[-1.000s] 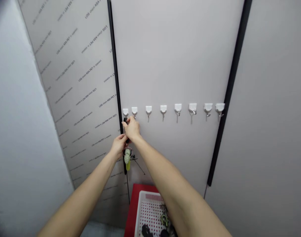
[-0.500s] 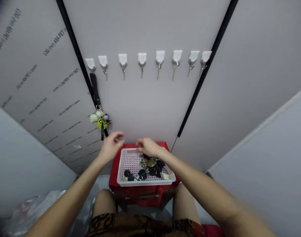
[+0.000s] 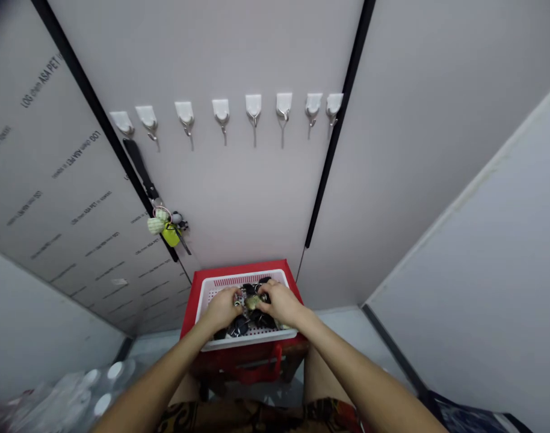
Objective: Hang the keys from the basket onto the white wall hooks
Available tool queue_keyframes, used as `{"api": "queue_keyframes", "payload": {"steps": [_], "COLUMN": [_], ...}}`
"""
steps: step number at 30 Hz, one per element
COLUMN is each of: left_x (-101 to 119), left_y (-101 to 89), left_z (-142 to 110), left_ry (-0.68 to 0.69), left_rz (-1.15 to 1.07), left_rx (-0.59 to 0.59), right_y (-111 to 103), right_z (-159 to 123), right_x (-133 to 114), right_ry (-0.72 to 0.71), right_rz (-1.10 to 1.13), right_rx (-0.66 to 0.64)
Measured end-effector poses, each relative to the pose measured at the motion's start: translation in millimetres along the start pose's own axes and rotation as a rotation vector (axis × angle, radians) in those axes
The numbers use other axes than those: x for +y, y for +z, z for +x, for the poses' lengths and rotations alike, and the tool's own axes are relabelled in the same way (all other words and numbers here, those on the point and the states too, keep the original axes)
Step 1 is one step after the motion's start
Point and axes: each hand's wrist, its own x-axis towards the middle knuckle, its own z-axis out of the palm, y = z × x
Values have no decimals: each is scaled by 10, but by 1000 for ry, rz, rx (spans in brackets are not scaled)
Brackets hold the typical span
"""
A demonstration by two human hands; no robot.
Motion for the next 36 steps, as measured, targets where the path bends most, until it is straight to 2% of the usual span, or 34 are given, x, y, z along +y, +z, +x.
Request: {"api": "queue_keyframes", "payload": {"steps": [3,6,11,13,15,17,20,22,25,27,31,33,36], "left_x": [-65,-89,-53,-60,-87,-124,-163,-166,-142,-123,-114,-125,-146], "left_y": [-65,-131,-292,-343,-358,-340,-298,-288,-295,-293,-255,-247,-279], "left_z": [-8,-3,35,33,14,-19,-87,-133,-181,-195,-185,-160,-113], "left_ry": [-32,-20,17,59,91,105,148,191,207,190,178,176,151], "left_rz": [26,9,-123,-111,-88,-85,-103,-113,-60,24,141,141,80], "left_rx": [33,53,157,181,154,99,-69,-172,-189,-182,-174,-147,-111], "right_y": [-38,-89,-84,-44,20,94,161,135,4,-89,-125,-60,75], "right_z": [41,99,114,89,70,72,130,195,291,321,266,215,162], "right_x": [23,59,-3,-85,-170,-232,-252,-225,-166,-133,-129,-171,-275], "right_ry": [56,85,-32,-137,-259,-304,-231,-151,-19,28,-31,-103,-233], "right_rz": [99,86,42,42,-5,-110,-180,-47,243,324,164,35,-175], "right_rx": [35,115,55,-31,-182,-268,-214,-161,-51,-6,-129,-184,-189]}}
